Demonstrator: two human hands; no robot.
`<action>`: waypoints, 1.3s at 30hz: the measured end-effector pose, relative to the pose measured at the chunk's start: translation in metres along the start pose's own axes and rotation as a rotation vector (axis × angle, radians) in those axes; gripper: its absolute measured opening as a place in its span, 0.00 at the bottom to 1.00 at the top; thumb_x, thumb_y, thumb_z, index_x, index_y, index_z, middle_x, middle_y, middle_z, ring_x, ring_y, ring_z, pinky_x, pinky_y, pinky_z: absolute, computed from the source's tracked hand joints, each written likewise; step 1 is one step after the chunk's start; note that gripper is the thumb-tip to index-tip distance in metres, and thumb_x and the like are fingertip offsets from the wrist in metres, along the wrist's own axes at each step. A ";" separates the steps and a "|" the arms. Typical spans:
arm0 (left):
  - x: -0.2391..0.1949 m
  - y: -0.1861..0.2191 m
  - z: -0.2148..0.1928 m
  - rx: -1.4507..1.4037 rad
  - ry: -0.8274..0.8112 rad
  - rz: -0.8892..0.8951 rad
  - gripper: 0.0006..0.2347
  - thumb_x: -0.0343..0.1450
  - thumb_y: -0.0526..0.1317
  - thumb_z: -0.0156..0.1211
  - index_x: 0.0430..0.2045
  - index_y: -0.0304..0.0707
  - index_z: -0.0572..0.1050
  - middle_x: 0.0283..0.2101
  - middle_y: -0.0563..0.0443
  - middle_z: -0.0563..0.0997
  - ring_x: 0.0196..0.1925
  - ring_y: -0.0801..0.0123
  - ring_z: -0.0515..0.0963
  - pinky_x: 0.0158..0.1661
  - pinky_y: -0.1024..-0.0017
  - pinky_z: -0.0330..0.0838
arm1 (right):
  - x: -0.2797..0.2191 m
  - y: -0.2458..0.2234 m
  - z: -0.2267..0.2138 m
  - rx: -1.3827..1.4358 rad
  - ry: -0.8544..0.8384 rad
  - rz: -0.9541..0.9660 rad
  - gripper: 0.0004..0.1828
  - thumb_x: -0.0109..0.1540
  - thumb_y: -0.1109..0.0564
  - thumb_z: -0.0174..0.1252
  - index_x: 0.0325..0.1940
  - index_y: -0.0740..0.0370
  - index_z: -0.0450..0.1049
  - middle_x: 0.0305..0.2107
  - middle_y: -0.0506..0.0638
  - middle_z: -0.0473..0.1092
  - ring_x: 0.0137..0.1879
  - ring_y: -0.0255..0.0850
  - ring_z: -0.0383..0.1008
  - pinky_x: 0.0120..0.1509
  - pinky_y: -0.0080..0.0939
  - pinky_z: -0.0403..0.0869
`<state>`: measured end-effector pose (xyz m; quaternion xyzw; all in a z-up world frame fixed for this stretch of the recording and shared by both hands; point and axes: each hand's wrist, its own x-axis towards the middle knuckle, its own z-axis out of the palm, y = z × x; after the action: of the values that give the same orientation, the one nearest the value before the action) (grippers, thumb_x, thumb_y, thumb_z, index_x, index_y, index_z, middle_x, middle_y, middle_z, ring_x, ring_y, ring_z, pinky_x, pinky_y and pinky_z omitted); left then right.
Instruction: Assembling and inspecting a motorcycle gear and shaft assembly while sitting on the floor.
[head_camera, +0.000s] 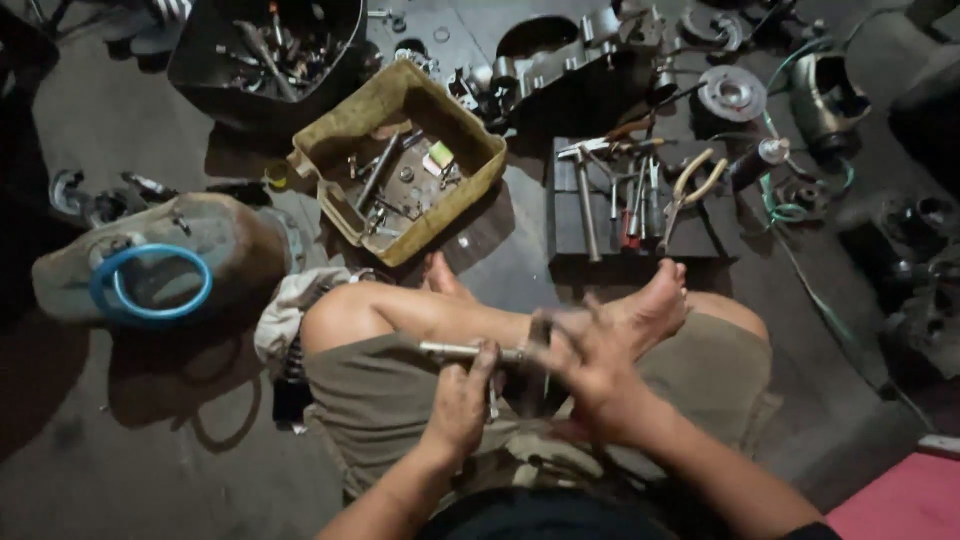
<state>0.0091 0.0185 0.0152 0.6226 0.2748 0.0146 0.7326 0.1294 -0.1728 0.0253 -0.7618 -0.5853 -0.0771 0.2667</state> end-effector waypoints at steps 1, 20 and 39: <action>0.001 0.003 0.002 0.000 -0.004 0.010 0.20 0.76 0.48 0.50 0.18 0.32 0.76 0.19 0.50 0.75 0.22 0.69 0.69 0.28 0.70 0.66 | 0.006 -0.001 -0.006 -0.009 0.005 -0.003 0.57 0.39 0.35 0.78 0.69 0.51 0.67 0.68 0.59 0.62 0.68 0.57 0.66 0.79 0.79 0.48; 0.003 0.014 0.011 -0.033 -0.052 0.118 0.16 0.77 0.45 0.47 0.27 0.32 0.77 0.26 0.49 0.78 0.29 0.69 0.72 0.35 0.71 0.70 | 0.014 -0.007 -0.019 -0.014 0.014 0.065 0.54 0.44 0.35 0.79 0.69 0.51 0.66 0.65 0.61 0.62 0.67 0.57 0.66 0.77 0.78 0.52; -0.002 0.005 0.006 -0.101 -0.004 0.048 0.17 0.76 0.48 0.50 0.31 0.31 0.79 0.27 0.50 0.78 0.29 0.71 0.72 0.33 0.73 0.68 | 0.016 -0.002 -0.011 -0.094 0.105 0.112 0.56 0.42 0.35 0.76 0.70 0.54 0.65 0.65 0.62 0.62 0.68 0.57 0.65 0.78 0.80 0.51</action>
<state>0.0114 0.0129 0.0215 0.5912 0.2570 0.0449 0.7631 0.1341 -0.1644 0.0416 -0.7999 -0.5228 -0.1290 0.2649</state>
